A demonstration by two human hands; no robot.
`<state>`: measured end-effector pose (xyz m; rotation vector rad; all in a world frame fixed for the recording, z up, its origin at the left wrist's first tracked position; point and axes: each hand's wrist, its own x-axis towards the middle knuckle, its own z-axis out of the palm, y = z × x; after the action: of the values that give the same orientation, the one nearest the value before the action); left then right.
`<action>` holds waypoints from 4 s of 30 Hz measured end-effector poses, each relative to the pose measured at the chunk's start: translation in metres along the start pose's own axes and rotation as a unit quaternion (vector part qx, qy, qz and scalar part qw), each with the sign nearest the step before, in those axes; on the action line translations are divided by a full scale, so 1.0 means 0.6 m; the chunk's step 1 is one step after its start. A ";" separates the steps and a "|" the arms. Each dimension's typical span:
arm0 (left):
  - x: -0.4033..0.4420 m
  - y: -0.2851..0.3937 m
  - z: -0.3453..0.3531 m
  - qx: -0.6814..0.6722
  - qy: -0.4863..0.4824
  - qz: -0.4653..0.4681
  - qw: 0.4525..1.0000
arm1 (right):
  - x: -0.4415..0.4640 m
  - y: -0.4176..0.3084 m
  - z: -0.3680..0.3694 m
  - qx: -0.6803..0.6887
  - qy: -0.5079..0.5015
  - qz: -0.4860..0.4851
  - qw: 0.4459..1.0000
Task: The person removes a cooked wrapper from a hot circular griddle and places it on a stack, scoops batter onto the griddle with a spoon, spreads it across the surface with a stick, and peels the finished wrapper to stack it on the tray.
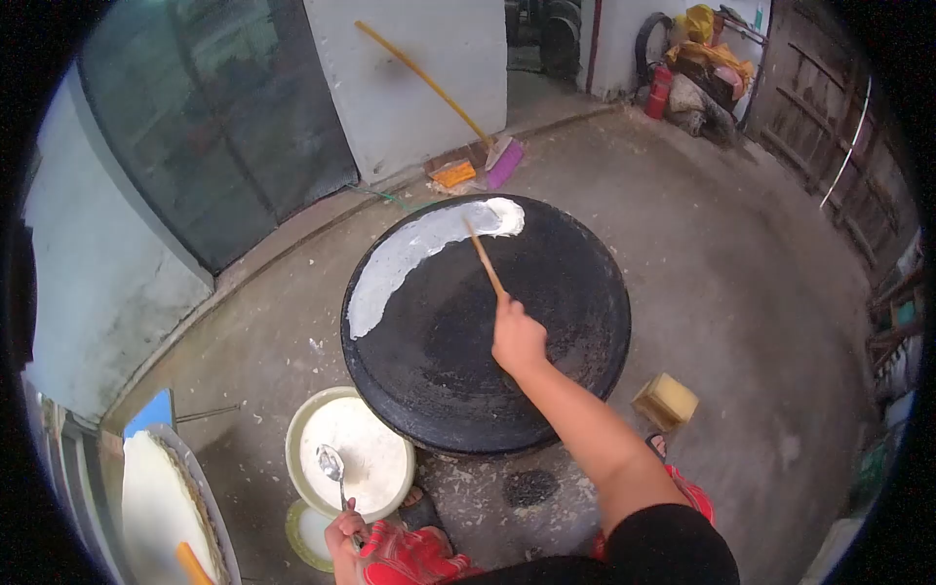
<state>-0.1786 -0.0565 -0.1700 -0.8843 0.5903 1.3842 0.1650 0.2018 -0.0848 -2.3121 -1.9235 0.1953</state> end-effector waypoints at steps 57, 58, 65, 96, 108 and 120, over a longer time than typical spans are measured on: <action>-0.169 -0.125 0.071 0.134 -0.095 0.094 0.982 | 0.043 0.130 0.003 0.305 -0.046 0.112 0.944; -0.170 -0.124 0.071 0.133 -0.093 0.096 0.982 | 0.039 0.110 0.014 0.285 -0.050 0.065 0.955; -0.174 -0.116 0.068 0.128 -0.106 0.077 0.983 | -0.053 0.146 -0.077 0.206 0.031 0.117 0.971; -0.178 -0.102 0.058 0.162 -0.124 0.080 0.976 | -0.095 0.051 -0.049 0.281 -0.123 -0.038 0.951; -0.185 -0.096 0.046 0.170 -0.131 0.082 0.973 | -0.139 0.079 -0.032 0.207 -0.084 -0.099 0.970; -0.192 -0.065 0.024 0.159 -0.156 0.062 0.973 | -0.369 0.052 0.005 0.252 -0.116 -0.095 0.956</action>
<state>-0.1573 -0.1099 -0.0618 -0.3677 0.6095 1.4536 0.1544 -0.0214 -0.0893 -1.8240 -1.8948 0.8580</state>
